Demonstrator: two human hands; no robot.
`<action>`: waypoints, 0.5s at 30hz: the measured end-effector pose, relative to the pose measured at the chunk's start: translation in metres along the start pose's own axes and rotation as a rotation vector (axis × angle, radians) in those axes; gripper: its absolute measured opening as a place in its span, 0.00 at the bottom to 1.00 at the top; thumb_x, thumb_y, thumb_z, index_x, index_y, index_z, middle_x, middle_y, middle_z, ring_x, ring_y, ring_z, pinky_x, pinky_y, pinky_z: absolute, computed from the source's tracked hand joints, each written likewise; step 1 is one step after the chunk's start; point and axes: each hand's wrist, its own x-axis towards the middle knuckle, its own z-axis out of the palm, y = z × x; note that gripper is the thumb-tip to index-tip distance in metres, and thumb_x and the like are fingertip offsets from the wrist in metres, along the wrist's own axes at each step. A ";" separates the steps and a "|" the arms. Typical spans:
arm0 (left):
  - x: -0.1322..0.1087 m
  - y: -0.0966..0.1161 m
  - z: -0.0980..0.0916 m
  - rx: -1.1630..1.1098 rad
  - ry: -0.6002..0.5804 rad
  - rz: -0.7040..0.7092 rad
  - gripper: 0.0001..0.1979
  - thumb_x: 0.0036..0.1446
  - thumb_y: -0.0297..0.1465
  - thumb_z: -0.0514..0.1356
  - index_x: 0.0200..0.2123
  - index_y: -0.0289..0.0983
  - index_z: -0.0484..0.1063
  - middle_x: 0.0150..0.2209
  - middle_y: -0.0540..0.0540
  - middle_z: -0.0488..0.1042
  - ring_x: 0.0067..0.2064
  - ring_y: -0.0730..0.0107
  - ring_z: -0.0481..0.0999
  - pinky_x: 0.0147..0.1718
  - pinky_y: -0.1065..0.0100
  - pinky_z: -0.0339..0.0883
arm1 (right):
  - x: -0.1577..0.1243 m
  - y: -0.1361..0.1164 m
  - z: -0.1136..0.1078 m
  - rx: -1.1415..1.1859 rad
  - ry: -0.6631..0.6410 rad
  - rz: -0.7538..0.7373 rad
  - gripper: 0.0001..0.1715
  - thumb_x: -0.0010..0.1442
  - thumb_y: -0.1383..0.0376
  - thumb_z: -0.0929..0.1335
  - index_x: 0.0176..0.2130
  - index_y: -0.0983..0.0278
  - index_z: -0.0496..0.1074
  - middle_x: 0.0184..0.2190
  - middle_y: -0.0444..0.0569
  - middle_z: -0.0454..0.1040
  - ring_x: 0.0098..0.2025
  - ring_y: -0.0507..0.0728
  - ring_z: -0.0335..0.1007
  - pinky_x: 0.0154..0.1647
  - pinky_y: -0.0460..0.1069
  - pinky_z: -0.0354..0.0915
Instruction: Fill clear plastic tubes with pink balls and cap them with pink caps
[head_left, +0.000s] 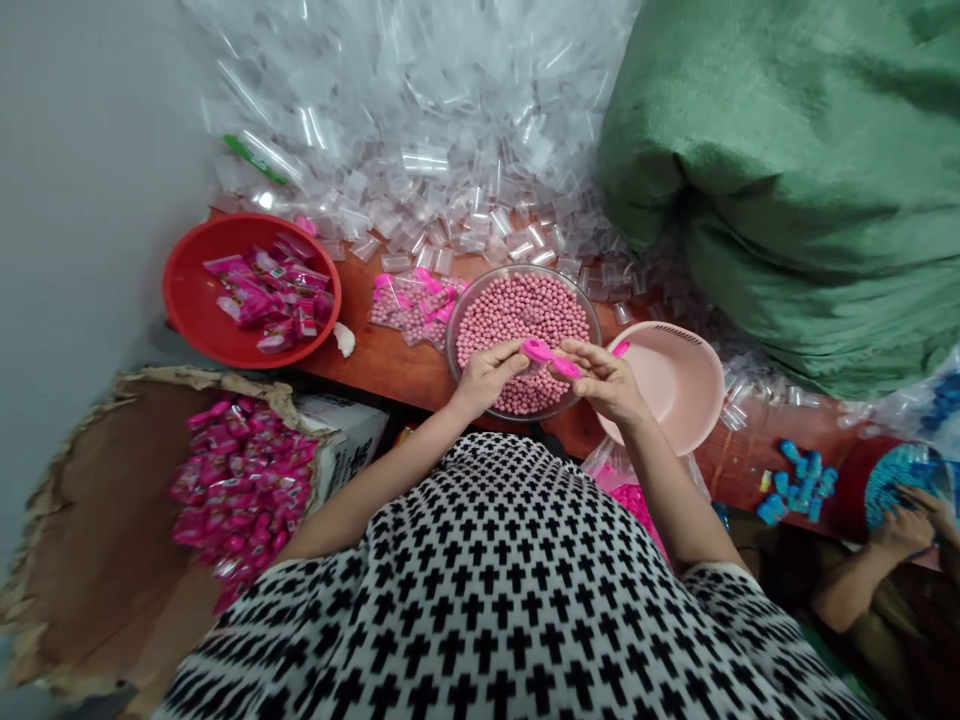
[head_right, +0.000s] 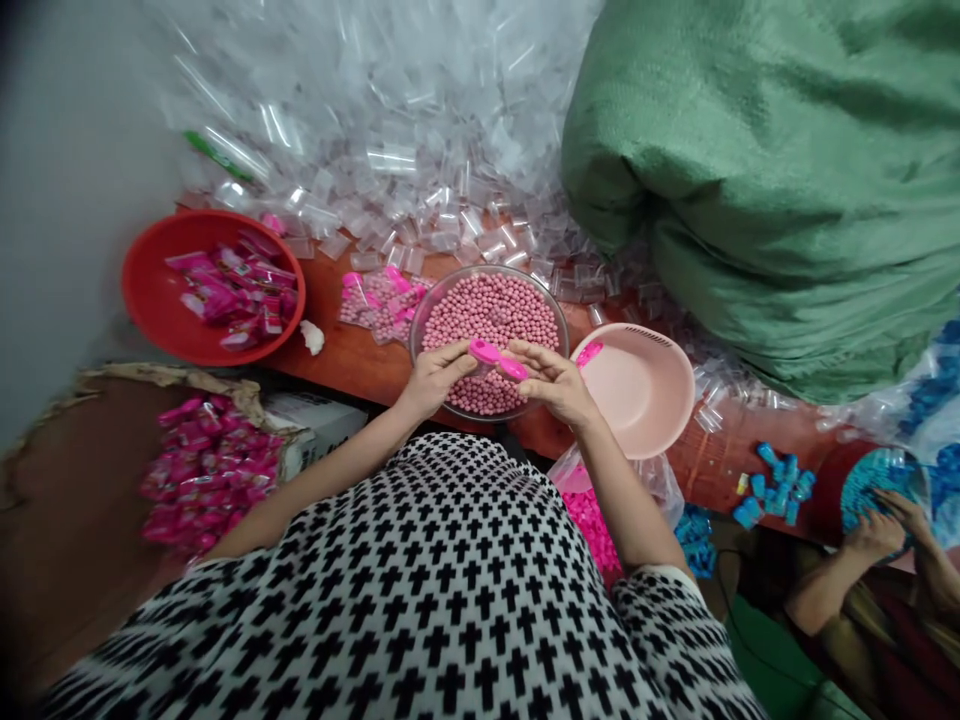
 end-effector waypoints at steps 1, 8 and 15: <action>-0.003 0.000 -0.002 0.023 -0.009 -0.002 0.22 0.56 0.45 0.62 0.47 0.35 0.78 0.47 0.42 0.79 0.48 0.59 0.78 0.51 0.60 0.70 | -0.002 0.003 0.000 0.027 0.023 0.030 0.33 0.37 0.55 0.81 0.44 0.57 0.76 0.41 0.45 0.79 0.39 0.55 0.76 0.46 0.52 0.71; -0.015 -0.008 -0.007 0.274 -0.100 0.206 0.15 0.60 0.40 0.60 0.43 0.39 0.79 0.43 0.43 0.79 0.49 0.62 0.76 0.53 0.59 0.68 | 0.003 0.022 0.013 0.119 0.071 0.107 0.28 0.38 0.48 0.79 0.35 0.61 0.75 0.32 0.45 0.77 0.32 0.52 0.73 0.36 0.47 0.70; -0.022 -0.013 -0.003 0.315 -0.105 0.256 0.14 0.63 0.37 0.57 0.45 0.38 0.78 0.44 0.42 0.78 0.53 0.63 0.73 0.53 0.60 0.68 | 0.004 0.034 0.040 0.372 -0.065 0.418 0.20 0.44 0.52 0.76 0.32 0.63 0.74 0.28 0.44 0.77 0.33 0.54 0.74 0.38 0.53 0.75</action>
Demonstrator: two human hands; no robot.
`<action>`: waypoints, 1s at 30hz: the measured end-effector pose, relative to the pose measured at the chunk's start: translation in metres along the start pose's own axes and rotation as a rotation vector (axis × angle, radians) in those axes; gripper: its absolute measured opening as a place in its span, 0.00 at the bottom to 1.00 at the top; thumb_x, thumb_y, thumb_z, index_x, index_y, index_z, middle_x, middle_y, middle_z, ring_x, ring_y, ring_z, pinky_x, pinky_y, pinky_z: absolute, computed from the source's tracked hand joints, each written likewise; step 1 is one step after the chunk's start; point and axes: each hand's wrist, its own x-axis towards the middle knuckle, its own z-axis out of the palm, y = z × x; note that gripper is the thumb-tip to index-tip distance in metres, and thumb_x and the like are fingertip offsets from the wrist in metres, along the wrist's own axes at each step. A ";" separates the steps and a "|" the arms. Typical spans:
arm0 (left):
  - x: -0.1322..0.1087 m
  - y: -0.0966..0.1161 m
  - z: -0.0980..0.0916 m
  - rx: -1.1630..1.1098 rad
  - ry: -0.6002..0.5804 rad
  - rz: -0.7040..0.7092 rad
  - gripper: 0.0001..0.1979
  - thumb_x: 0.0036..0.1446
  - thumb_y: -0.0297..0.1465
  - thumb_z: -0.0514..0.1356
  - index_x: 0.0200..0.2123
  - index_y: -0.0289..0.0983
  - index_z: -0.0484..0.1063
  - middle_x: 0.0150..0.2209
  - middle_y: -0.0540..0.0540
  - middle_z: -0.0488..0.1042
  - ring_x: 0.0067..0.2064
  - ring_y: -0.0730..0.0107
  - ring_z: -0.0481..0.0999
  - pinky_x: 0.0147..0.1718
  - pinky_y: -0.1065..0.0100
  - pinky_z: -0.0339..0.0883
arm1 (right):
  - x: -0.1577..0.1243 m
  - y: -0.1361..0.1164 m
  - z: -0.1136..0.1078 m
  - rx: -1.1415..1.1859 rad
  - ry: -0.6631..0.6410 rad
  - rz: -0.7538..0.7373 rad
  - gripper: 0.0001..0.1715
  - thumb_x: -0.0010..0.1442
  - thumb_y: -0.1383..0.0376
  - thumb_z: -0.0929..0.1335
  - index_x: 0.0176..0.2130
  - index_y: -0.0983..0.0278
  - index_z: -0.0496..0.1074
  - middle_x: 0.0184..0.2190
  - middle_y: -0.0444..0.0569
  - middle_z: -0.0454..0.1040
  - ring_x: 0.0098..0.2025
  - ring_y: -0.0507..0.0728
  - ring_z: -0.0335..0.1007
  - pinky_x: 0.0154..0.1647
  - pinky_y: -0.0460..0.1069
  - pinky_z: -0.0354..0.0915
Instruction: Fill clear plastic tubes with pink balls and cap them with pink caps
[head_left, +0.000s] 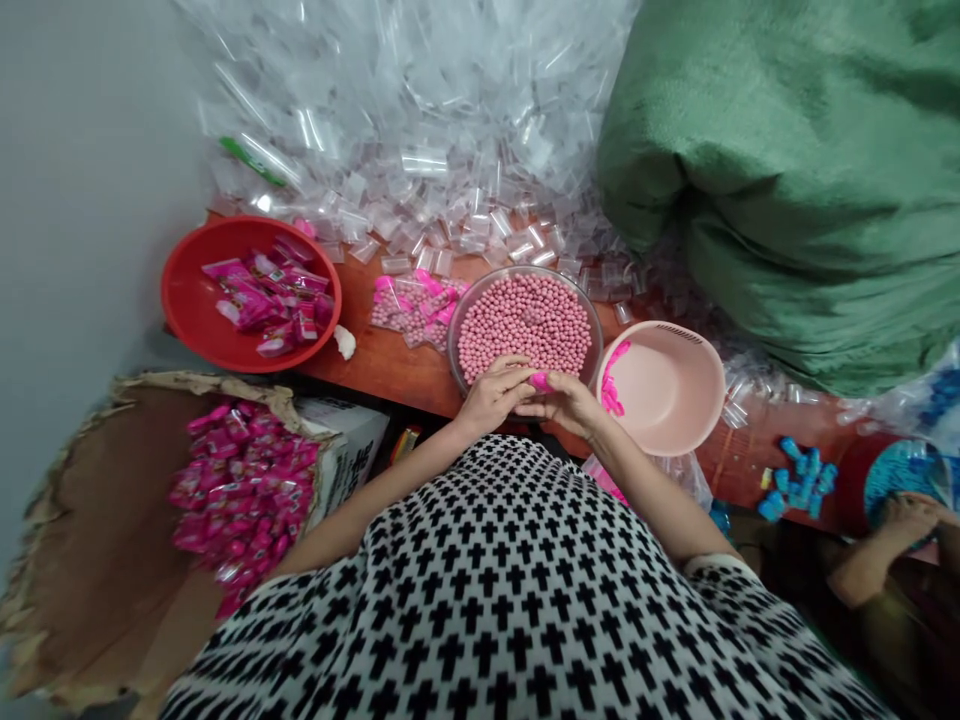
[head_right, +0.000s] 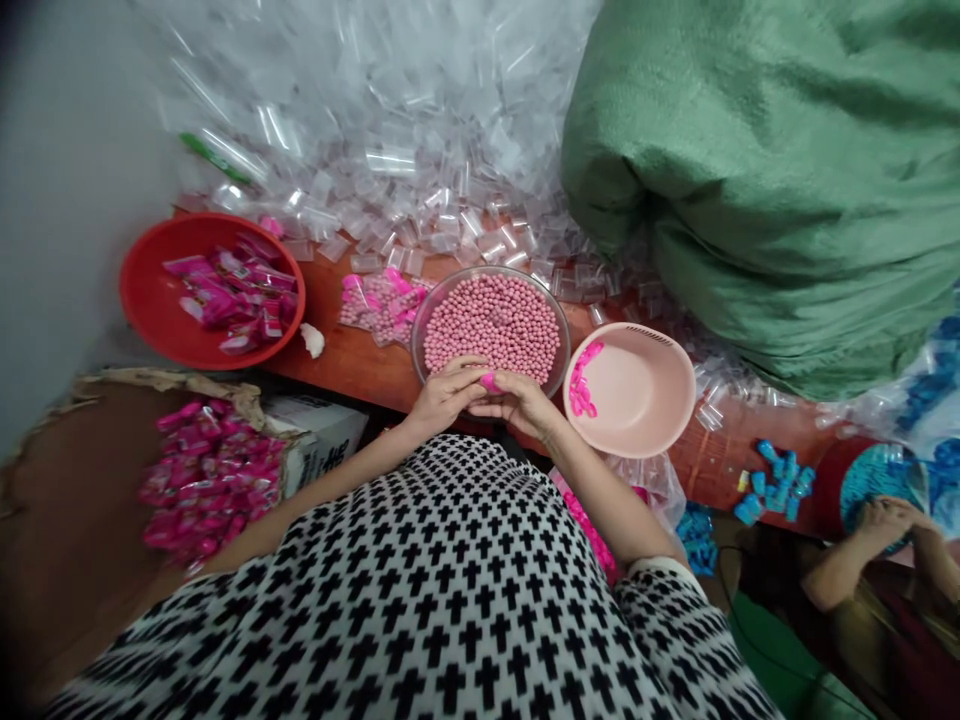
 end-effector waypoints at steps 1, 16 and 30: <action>-0.001 0.000 0.000 0.002 0.004 -0.007 0.14 0.63 0.37 0.57 0.44 0.38 0.78 0.44 0.43 0.78 0.52 0.63 0.73 0.52 0.60 0.69 | 0.003 0.004 0.003 0.013 0.036 -0.034 0.18 0.44 0.54 0.76 0.31 0.63 0.74 0.27 0.44 0.76 0.31 0.53 0.74 0.38 0.52 0.76; 0.020 -0.051 -0.060 -0.089 0.299 -0.247 0.19 0.58 0.43 0.59 0.47 0.36 0.76 0.47 0.43 0.78 0.48 0.62 0.76 0.52 0.62 0.67 | 0.069 -0.038 -0.001 -0.885 0.282 -0.335 0.28 0.54 0.48 0.70 0.49 0.60 0.68 0.46 0.51 0.73 0.44 0.57 0.71 0.42 0.53 0.71; 0.039 -0.096 -0.103 0.329 0.371 -0.108 0.17 0.60 0.36 0.60 0.51 0.35 0.72 0.55 0.40 0.72 0.61 0.58 0.64 0.66 0.52 0.48 | 0.094 -0.040 -0.021 -1.796 0.702 -0.332 0.10 0.62 0.61 0.65 0.37 0.63 0.72 0.44 0.53 0.70 0.40 0.58 0.67 0.35 0.49 0.59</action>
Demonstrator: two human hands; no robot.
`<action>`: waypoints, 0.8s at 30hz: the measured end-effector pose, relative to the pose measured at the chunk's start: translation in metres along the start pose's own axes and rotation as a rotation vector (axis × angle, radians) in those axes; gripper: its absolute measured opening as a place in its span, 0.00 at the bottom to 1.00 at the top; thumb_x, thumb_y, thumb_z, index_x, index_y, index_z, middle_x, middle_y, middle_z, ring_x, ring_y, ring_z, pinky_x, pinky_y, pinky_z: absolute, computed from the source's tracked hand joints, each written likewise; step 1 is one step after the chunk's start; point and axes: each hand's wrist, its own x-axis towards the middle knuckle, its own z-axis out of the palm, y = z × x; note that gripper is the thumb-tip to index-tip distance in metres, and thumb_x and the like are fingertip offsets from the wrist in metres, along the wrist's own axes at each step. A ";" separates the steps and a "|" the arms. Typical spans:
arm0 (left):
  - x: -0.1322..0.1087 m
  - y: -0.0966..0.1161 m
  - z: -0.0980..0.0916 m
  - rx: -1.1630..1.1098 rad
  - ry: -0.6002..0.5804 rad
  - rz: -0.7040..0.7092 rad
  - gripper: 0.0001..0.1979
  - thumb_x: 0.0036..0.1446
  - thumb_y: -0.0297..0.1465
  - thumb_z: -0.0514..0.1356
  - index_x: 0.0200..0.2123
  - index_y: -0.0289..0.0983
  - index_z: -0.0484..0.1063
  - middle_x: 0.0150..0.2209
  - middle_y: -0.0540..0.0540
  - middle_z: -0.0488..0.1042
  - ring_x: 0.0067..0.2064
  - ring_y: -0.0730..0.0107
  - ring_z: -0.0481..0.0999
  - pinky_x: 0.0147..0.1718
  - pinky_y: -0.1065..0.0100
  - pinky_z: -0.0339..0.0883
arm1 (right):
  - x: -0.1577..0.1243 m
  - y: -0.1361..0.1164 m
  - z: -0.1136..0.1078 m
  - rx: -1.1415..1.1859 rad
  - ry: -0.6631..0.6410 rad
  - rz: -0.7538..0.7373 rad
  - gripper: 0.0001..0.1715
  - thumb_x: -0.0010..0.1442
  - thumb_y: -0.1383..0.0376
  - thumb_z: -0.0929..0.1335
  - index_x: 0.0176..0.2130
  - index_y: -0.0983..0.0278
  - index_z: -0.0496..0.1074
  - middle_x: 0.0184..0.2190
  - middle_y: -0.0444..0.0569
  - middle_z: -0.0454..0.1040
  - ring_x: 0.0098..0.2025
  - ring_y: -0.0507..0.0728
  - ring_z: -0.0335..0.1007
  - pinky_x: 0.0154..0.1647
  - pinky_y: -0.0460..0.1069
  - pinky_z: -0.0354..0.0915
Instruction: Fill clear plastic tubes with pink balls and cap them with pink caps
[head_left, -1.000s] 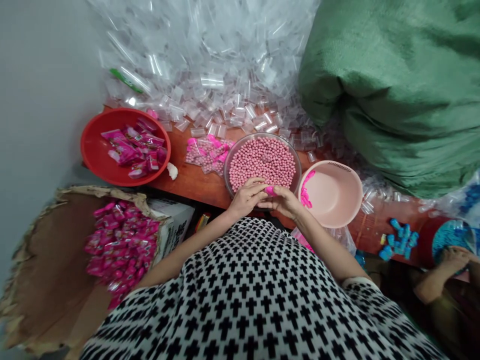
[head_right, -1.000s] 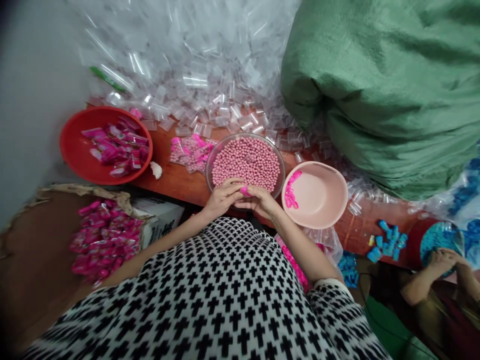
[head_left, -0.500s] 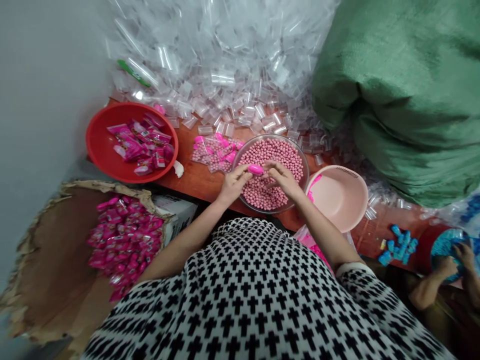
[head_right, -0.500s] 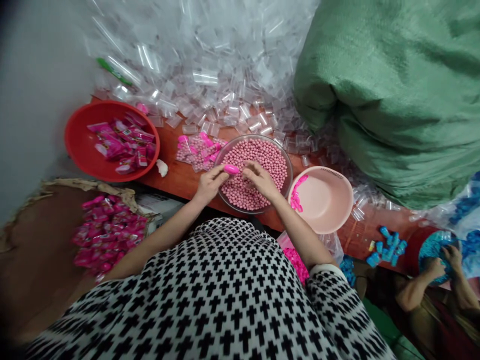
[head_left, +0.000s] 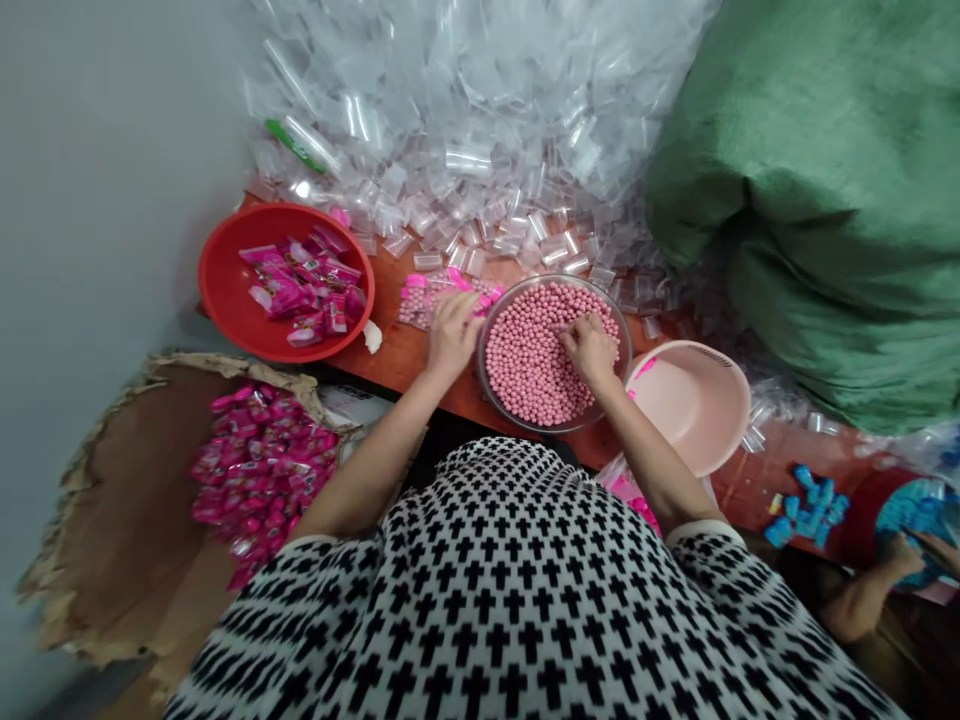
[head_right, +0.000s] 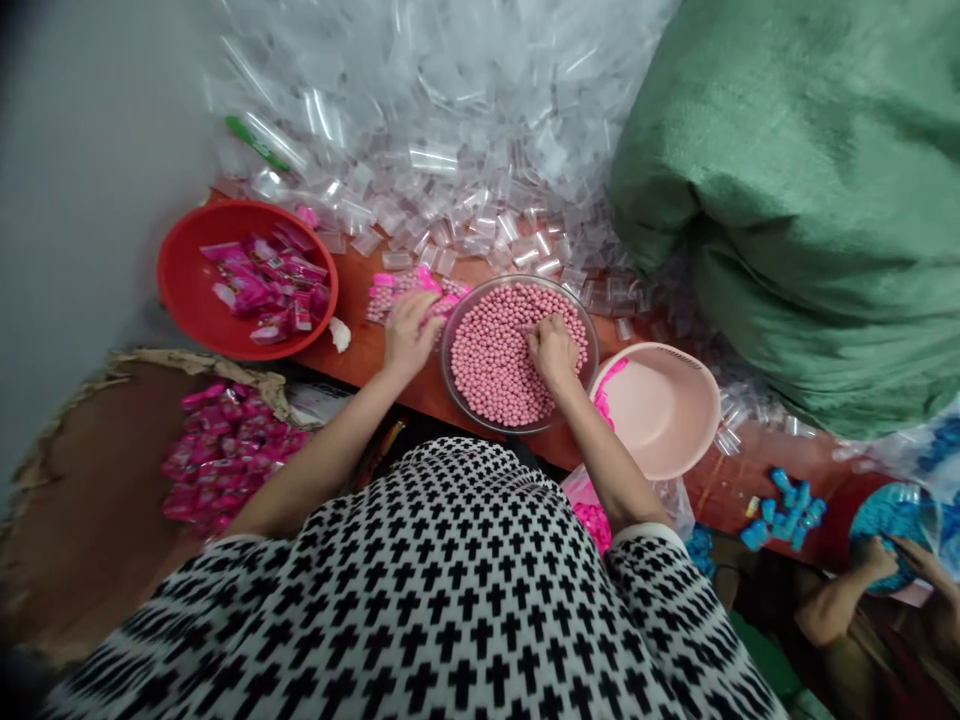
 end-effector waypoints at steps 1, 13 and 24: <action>-0.002 0.016 0.011 -0.002 -0.090 0.067 0.18 0.60 0.36 0.59 0.52 0.36 0.72 0.55 0.40 0.72 0.61 0.58 0.65 0.65 0.53 0.51 | -0.001 0.000 -0.005 0.016 -0.003 -0.008 0.09 0.62 0.61 0.65 0.35 0.63 0.72 0.44 0.53 0.71 0.39 0.58 0.67 0.35 0.49 0.59; -0.009 0.077 0.084 -0.620 -0.472 -0.196 0.25 0.52 0.44 0.64 0.49 0.34 0.74 0.47 0.40 0.78 0.47 0.59 0.77 0.46 0.59 0.72 | -0.025 0.035 -0.058 0.798 -0.110 -0.348 0.17 0.53 0.52 0.72 0.37 0.61 0.73 0.38 0.47 0.74 0.34 0.53 0.68 0.37 0.49 0.65; -0.024 0.104 0.090 -0.810 -0.544 -0.421 0.26 0.41 0.42 0.72 0.41 0.34 0.76 0.37 0.44 0.79 0.34 0.67 0.78 0.35 0.65 0.75 | -0.041 0.050 -0.071 0.801 -0.167 -0.465 0.15 0.52 0.51 0.73 0.32 0.60 0.76 0.32 0.47 0.74 0.35 0.55 0.68 0.39 0.50 0.66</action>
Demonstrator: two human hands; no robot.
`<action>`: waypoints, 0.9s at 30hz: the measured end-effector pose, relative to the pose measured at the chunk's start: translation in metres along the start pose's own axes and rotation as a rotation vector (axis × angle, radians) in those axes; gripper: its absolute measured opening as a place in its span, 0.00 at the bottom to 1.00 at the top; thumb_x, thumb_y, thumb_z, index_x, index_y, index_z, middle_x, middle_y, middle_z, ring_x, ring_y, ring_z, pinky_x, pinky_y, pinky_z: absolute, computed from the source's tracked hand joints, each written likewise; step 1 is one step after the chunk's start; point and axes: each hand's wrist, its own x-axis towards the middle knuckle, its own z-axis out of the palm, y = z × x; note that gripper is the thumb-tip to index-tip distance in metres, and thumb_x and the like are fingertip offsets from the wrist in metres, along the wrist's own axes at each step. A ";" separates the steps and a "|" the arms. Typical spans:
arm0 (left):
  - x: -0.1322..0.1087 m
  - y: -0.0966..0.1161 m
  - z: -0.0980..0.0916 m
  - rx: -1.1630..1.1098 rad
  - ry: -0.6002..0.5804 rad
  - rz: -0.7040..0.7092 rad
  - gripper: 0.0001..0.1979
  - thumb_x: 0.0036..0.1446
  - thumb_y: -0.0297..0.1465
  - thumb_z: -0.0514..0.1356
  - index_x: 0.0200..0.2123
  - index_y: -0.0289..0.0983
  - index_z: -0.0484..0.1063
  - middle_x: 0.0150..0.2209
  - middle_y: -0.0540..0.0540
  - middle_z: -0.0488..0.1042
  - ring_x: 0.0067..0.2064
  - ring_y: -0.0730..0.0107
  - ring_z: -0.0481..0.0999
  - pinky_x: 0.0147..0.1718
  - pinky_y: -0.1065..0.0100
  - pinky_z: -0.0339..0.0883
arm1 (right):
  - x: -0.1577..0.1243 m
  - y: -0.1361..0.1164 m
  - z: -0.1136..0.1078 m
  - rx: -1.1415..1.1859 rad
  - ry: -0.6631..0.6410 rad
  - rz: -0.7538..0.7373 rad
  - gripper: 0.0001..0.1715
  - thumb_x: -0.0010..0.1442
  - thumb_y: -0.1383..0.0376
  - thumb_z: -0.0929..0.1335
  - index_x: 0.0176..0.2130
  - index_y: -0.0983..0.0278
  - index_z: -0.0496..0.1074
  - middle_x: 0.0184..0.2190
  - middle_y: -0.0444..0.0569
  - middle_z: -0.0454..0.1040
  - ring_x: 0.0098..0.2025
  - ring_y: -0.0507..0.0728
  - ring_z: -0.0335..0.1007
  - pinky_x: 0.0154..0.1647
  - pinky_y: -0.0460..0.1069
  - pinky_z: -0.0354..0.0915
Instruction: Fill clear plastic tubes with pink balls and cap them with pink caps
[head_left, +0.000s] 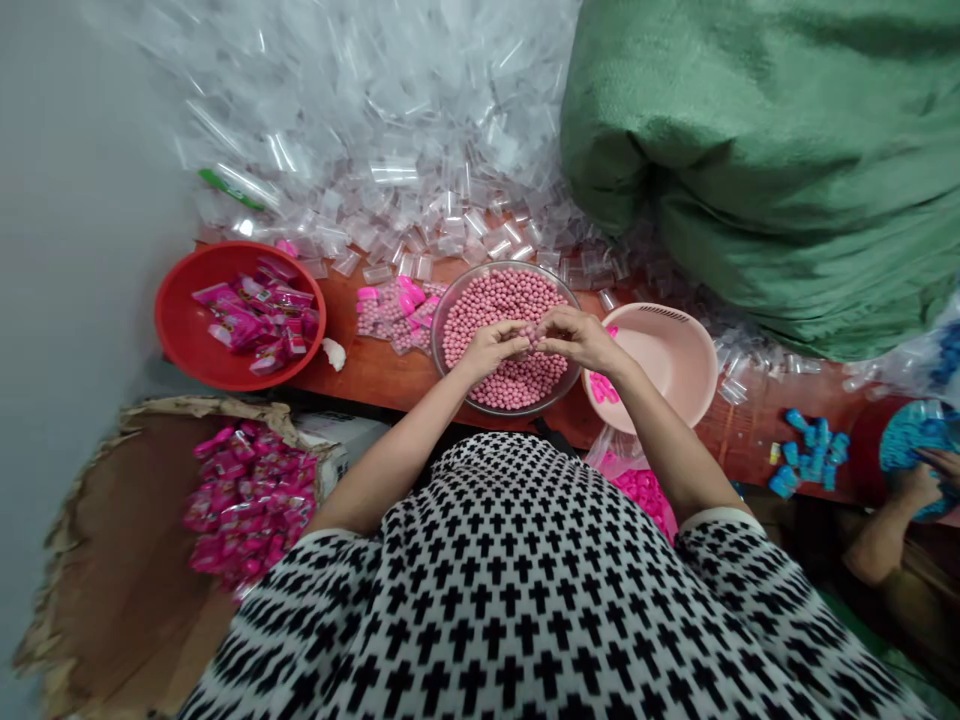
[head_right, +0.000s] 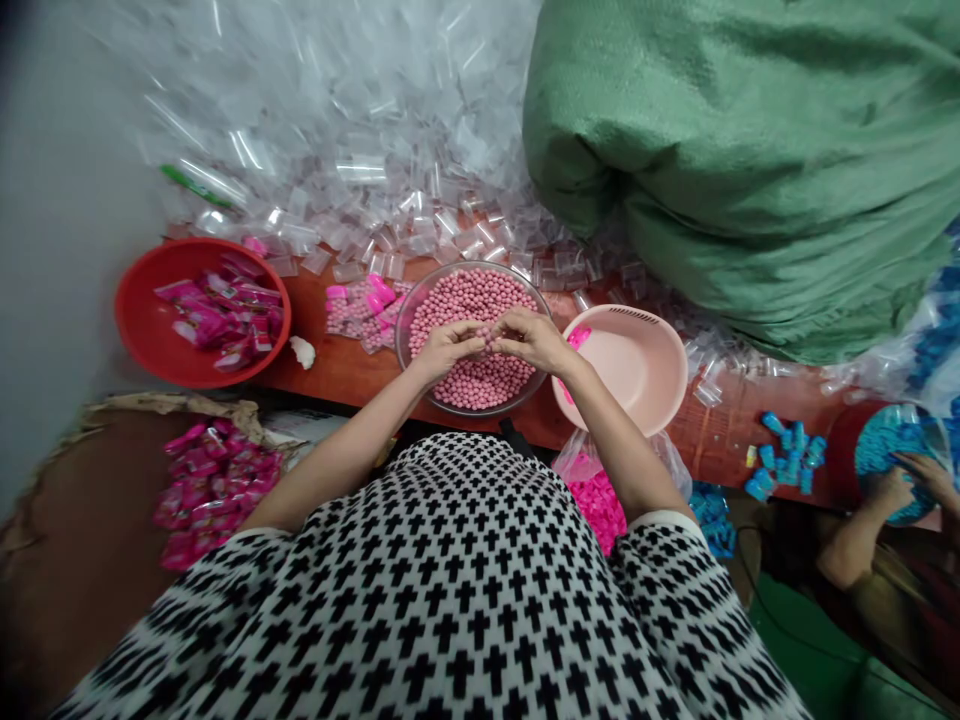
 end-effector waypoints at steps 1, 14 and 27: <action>0.000 -0.001 0.001 0.003 0.007 -0.002 0.25 0.40 0.42 0.72 0.41 0.34 0.76 0.37 0.44 0.79 0.34 0.67 0.78 0.35 0.64 0.75 | -0.002 0.001 0.000 0.025 -0.002 0.028 0.15 0.52 0.51 0.73 0.31 0.60 0.75 0.30 0.46 0.74 0.32 0.54 0.67 0.36 0.49 0.65; -0.005 -0.011 -0.016 0.351 0.090 0.101 0.20 0.48 0.42 0.68 0.41 0.36 0.74 0.42 0.43 0.77 0.43 0.66 0.77 0.46 0.64 0.71 | -0.032 0.037 0.043 0.126 0.223 0.234 0.17 0.52 0.52 0.72 0.33 0.62 0.70 0.33 0.45 0.74 0.35 0.54 0.69 0.39 0.48 0.65; -0.013 -0.023 0.008 0.099 0.123 -0.100 0.25 0.43 0.43 0.70 0.42 0.36 0.70 0.38 0.45 0.78 0.36 0.69 0.78 0.36 0.67 0.76 | -0.074 0.147 -0.022 -0.235 0.707 0.975 0.16 0.58 0.54 0.66 0.32 0.65 0.71 0.30 0.51 0.77 0.35 0.56 0.71 0.41 0.49 0.62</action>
